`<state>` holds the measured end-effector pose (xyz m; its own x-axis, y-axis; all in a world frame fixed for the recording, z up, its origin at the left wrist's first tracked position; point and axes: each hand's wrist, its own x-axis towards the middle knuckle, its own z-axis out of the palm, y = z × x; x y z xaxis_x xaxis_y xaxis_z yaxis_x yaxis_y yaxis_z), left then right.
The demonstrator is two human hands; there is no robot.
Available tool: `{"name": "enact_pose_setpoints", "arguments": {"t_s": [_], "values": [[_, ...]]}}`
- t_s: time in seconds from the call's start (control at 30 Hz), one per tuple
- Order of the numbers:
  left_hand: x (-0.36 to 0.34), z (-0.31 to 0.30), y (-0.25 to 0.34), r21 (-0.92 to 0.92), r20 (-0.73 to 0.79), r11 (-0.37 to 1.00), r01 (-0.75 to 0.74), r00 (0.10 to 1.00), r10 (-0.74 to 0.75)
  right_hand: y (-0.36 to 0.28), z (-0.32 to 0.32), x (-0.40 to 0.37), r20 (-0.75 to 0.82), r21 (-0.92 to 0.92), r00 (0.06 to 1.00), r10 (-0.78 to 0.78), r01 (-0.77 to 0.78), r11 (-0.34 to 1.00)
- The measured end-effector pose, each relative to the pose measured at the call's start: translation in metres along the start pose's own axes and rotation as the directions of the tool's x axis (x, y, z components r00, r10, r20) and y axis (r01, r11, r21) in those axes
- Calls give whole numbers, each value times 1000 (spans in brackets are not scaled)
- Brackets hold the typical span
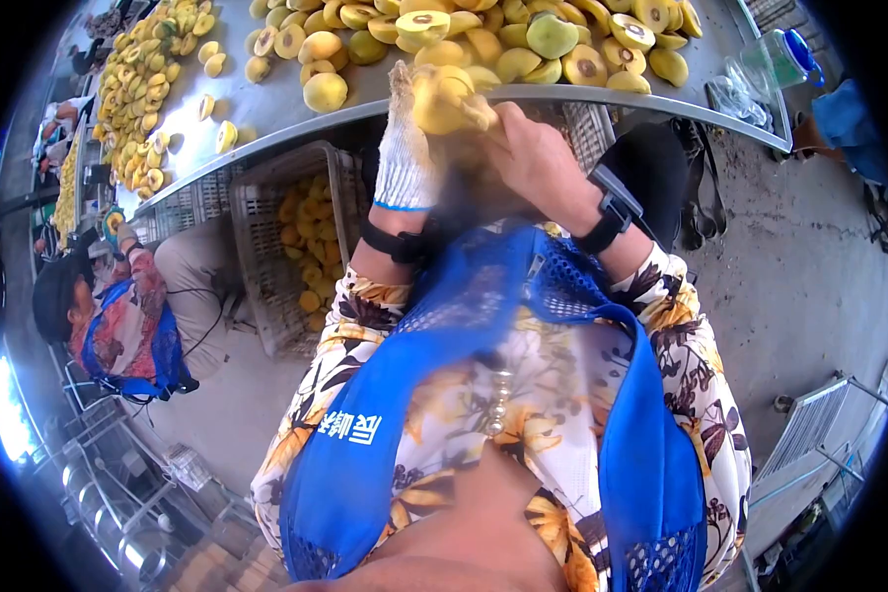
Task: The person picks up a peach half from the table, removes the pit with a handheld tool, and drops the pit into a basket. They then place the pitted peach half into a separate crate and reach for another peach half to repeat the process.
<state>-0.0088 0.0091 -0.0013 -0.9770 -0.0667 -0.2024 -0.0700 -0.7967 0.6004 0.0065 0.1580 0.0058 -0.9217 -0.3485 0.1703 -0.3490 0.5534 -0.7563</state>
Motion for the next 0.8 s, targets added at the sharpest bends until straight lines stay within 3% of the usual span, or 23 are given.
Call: {"name": "enact_pose_setpoints", "arguments": {"t_s": [0.1, 0.13, 0.23, 0.3, 0.37, 0.53, 0.63, 0.67, 0.77, 0.8], "values": [[-3, -5, -2, 53, 36, 995, 82, 996, -84, -3, 4, -6, 42, -15, 997, 63, -62, 998], [-7, -1, 1, -10, 55, 991, 136, 989, -135, -2, 6, -7, 43, -19, 997, 58, -58, 998], [-6, -6, -6, 31, 29, 997, 76, 997, -77, -5, 8, -7, 64, -47, 993, 99, -96, 994], [5, -33, -23, 251, 51, 965, -72, 997, 62, -8, 10, -8, 78, -32, 988, 136, -134, 991], [6, -40, -29, 332, 68, 934, -130, 991, 114, -10, 14, -11, 85, 26, 982, 166, -169, 985], [7, -32, -23, 199, -31, 979, -40, 998, 47, -4, 22, -16, 174, 79, 968, 183, -199, 977], [6, -26, -6, 114, 1, 990, 82, 997, -83, -2, 18, -14, 245, 53, 954, 171, -189, 981], [4, -20, -3, 190, 2, 980, 55, 998, -56, 0, 16, -13, 267, 45, 950, 159, -177, 983], [-8, -6, 15, 143, -42, 978, 153, 988, -148, -6, 18, -12, 217, 44, 970, 107, -120, 992], [-3, -12, 3, 239, 16, 971, -33, 999, 30, -1, 20, -12, 178, 63, 978, 111, -124, 990]]}}
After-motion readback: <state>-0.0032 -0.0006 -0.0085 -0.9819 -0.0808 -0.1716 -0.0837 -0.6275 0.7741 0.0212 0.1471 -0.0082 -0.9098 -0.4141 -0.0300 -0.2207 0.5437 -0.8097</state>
